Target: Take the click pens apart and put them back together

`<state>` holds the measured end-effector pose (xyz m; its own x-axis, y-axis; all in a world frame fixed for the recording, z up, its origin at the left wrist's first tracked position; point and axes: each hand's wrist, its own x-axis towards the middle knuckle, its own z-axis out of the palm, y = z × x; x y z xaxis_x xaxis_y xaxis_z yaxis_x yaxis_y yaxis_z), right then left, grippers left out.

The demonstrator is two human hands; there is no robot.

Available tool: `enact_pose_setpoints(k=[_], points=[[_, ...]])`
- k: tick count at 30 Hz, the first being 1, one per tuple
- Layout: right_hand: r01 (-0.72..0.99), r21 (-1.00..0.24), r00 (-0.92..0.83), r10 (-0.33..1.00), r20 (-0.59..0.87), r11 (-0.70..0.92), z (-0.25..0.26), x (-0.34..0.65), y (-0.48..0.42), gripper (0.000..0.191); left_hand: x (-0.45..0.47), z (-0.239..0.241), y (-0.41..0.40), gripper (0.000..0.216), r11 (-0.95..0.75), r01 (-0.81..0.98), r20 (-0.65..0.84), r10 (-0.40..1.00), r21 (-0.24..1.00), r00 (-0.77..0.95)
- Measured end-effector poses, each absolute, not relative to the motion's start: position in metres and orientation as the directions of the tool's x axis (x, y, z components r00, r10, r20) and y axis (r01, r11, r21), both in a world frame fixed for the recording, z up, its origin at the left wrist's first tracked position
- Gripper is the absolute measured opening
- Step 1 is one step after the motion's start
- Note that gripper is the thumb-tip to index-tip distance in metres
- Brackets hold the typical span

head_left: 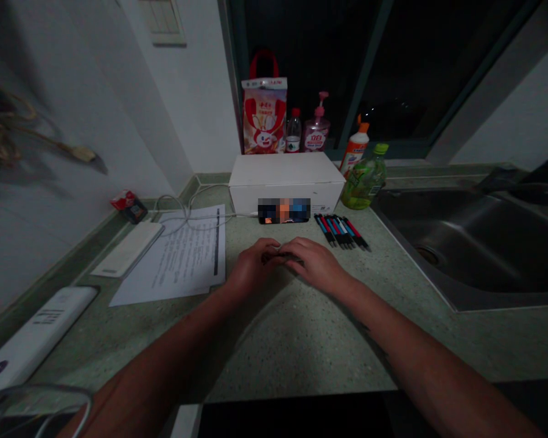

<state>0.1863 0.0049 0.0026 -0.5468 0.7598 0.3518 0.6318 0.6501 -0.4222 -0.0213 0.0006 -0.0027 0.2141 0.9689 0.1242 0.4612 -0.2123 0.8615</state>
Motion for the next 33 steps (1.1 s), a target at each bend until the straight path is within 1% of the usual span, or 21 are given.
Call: enact_pose_setpoints(k=[2, 4, 9, 12, 15, 19, 22, 26, 28, 29, 31, 33], points=[[0.632, -0.421, -0.539, 0.759, 0.365, 0.651, 0.002, 0.187, 0.005, 0.018, -0.020, -0.004, 0.000, 0.025, -0.221, 0.438, 0.130, 0.965, 0.871, 0.230], [0.653, -0.429, -0.498, 0.780, 0.378, 0.625, 0.001, 0.190, 0.008, 0.014, -0.020, -0.004, 0.001, 0.022, -0.244, 0.468, 0.160, 0.964, 0.850, 0.213], [0.686, -0.483, -0.395, 0.836, 0.380, 0.544, 0.001, 0.195, 0.013, 0.019, -0.026, -0.002, 0.004, 0.015, -0.312, 0.601, 0.260, 0.950, 0.736, 0.176], [0.659, -0.533, -0.379, 0.846, 0.375, 0.532, -0.001, 0.194, 0.014, 0.021, -0.028, -0.002, 0.004, 0.017, -0.350, 0.640, 0.295, 0.935, 0.684, 0.197], [0.612, -0.572, -0.376, 0.837, 0.398, 0.546, -0.003, 0.194, 0.015, 0.017, -0.028, 0.000, 0.003, 0.018, -0.375, 0.659, 0.308, 0.925, 0.652, 0.222], [0.563, -0.590, -0.374, 0.815, 0.442, 0.578, -0.002, 0.195, 0.015, 0.009, -0.026, 0.003, 0.002, 0.019, -0.364, 0.676, 0.298, 0.929, 0.641, 0.218], [0.557, -0.620, -0.347, 0.833, 0.430, 0.553, -0.002, 0.194, 0.014, 0.005, -0.026, 0.004, 0.002, 0.019, -0.355, 0.674, 0.289, 0.933, 0.648, 0.214], [0.602, -0.667, -0.308, 0.899, 0.313, 0.439, -0.003, 0.191, 0.013, 0.015, -0.025, 0.003, 0.002, 0.020, -0.379, 0.660, 0.305, 0.924, 0.649, 0.231], [0.606, -0.678, -0.321, 0.908, 0.271, 0.416, -0.005, 0.190, 0.013, 0.026, -0.025, 0.003, 0.001, 0.019, -0.376, 0.664, 0.297, 0.925, 0.646, 0.236], [0.597, -0.686, -0.322, 0.908, 0.269, 0.415, -0.005, 0.189, 0.014, 0.026, -0.025, 0.003, 0.001, 0.019, -0.369, 0.666, 0.288, 0.929, 0.648, 0.234], [0.563, -0.714, -0.300, 0.908, 0.293, 0.416, -0.007, 0.189, 0.014, 0.014, -0.025, 0.003, 0.001, 0.019, -0.355, 0.667, 0.276, 0.934, 0.655, 0.227], [0.534, -0.740, -0.278, 0.912, 0.301, 0.408, -0.007, 0.188, 0.014, 0.018, -0.025, 0.003, 0.001, 0.021, -0.351, 0.663, 0.271, 0.936, 0.661, 0.225]])
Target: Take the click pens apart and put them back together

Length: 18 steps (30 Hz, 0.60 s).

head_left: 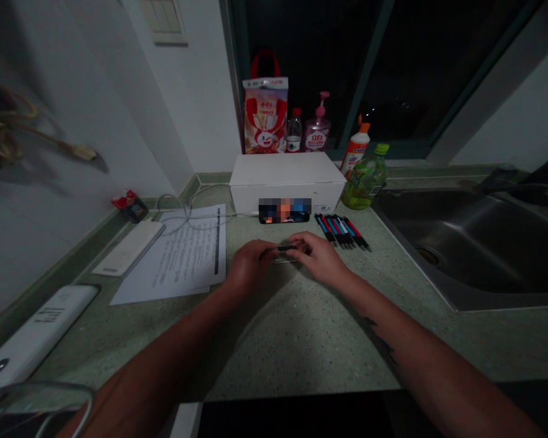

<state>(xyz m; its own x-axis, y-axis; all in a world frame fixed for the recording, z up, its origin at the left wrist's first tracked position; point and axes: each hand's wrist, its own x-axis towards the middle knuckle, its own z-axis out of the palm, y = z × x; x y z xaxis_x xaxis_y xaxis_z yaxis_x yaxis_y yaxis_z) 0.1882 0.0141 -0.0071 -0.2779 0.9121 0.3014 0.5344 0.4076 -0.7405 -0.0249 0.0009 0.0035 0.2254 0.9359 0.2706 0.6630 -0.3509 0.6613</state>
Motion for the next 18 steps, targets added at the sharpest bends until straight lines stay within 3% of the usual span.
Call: enact_pose_setpoints(k=[18], points=[[0.437, -0.834, -0.297, 0.929, 0.221, 0.338, -0.0070, 0.1834, 0.0104, 0.017, -0.0254, -0.0004, 0.0006, 0.020, -0.364, 0.638, 0.288, 0.931, 0.679, 0.225]])
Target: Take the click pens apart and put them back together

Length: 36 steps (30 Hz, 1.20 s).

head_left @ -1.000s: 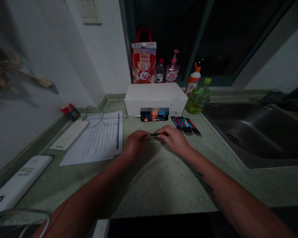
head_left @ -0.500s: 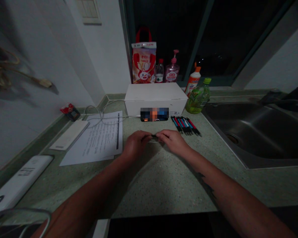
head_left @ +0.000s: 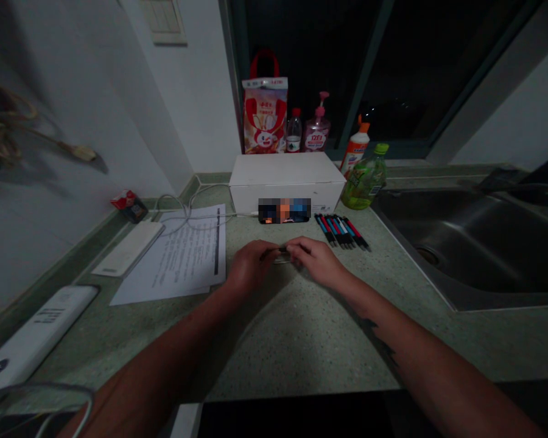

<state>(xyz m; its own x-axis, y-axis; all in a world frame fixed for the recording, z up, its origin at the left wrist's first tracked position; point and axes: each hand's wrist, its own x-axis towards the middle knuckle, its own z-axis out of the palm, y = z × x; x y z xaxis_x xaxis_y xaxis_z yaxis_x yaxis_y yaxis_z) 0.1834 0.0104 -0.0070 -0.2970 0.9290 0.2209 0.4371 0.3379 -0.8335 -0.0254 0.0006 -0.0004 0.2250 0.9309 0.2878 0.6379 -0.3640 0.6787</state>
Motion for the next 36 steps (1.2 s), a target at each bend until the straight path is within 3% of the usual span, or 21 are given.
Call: enact_pose_setpoints(k=[4, 10, 14, 19, 25, 31, 36], points=[[0.437, -0.818, -0.284, 0.920, 0.269, 0.374, -0.007, 0.183, 0.010, 0.011, -0.025, 0.001, 0.001, 0.019, -0.342, 0.649, 0.265, 0.939, 0.680, 0.218], [0.441, -0.821, -0.311, 0.920, 0.239, 0.362, -0.009, 0.184, 0.011, 0.022, -0.023, 0.004, -0.001, 0.019, -0.348, 0.649, 0.261, 0.937, 0.677, 0.230], [0.436, -0.812, -0.257, 0.919, 0.300, 0.387, -0.012, 0.184, 0.012, 0.015, -0.022, 0.007, -0.002, 0.017, -0.331, 0.645, 0.256, 0.944, 0.689, 0.211], [0.435, -0.822, -0.323, 0.916, 0.239, 0.368, -0.011, 0.182, 0.010, 0.016, -0.022, 0.006, -0.002, 0.018, -0.352, 0.622, 0.279, 0.936, 0.699, 0.217], [0.523, -0.718, -0.268, 0.889, 0.372, 0.459, -0.001, 0.191, 0.013, 0.011, -0.029, 0.004, 0.007, 0.017, -0.273, 0.657, 0.234, 0.961, 0.703, 0.149], [0.599, -0.616, -0.491, 0.842, 0.223, 0.512, -0.004, 0.191, 0.010, 0.017, -0.043, 0.000, 0.016, 0.013, -0.245, 0.770, 0.202, 0.967, 0.588, 0.154], [0.639, -0.558, -0.543, 0.824, 0.161, 0.530, -0.006, 0.186, 0.006, 0.022, -0.045, -0.008, 0.015, 0.017, -0.243, 0.835, 0.141, 0.970, 0.494, 0.199]])
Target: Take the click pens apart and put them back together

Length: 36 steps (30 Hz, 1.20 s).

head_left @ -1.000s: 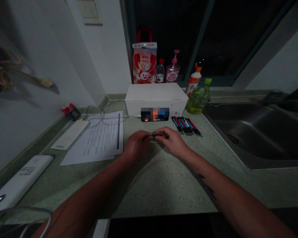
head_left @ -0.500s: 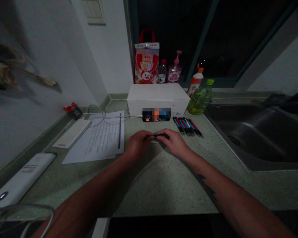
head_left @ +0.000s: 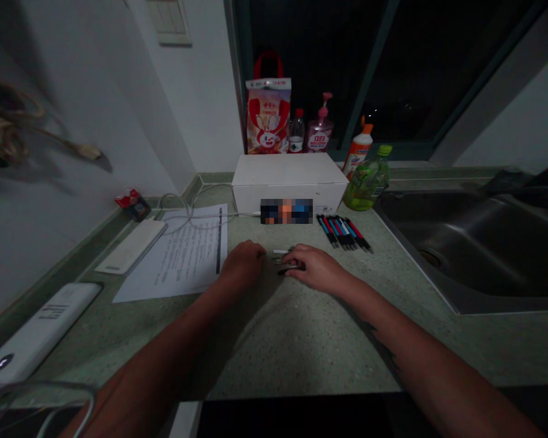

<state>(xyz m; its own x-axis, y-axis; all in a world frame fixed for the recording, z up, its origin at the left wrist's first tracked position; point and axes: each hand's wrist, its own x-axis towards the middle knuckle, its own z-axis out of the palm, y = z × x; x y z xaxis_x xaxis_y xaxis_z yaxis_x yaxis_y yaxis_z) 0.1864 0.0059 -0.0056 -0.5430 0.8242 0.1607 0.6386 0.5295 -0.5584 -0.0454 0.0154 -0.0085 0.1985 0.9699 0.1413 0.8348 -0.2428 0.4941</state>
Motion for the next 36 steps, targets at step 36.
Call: enact_pose_setpoints(k=[36], points=[[0.616, -0.534, -0.350, 0.808, 0.474, 0.579, -0.002, 0.185, 0.000, 0.011, -0.019, 0.009, 0.005, 0.005, -0.045, 0.308, 0.009, 0.993, 0.950, 0.120]])
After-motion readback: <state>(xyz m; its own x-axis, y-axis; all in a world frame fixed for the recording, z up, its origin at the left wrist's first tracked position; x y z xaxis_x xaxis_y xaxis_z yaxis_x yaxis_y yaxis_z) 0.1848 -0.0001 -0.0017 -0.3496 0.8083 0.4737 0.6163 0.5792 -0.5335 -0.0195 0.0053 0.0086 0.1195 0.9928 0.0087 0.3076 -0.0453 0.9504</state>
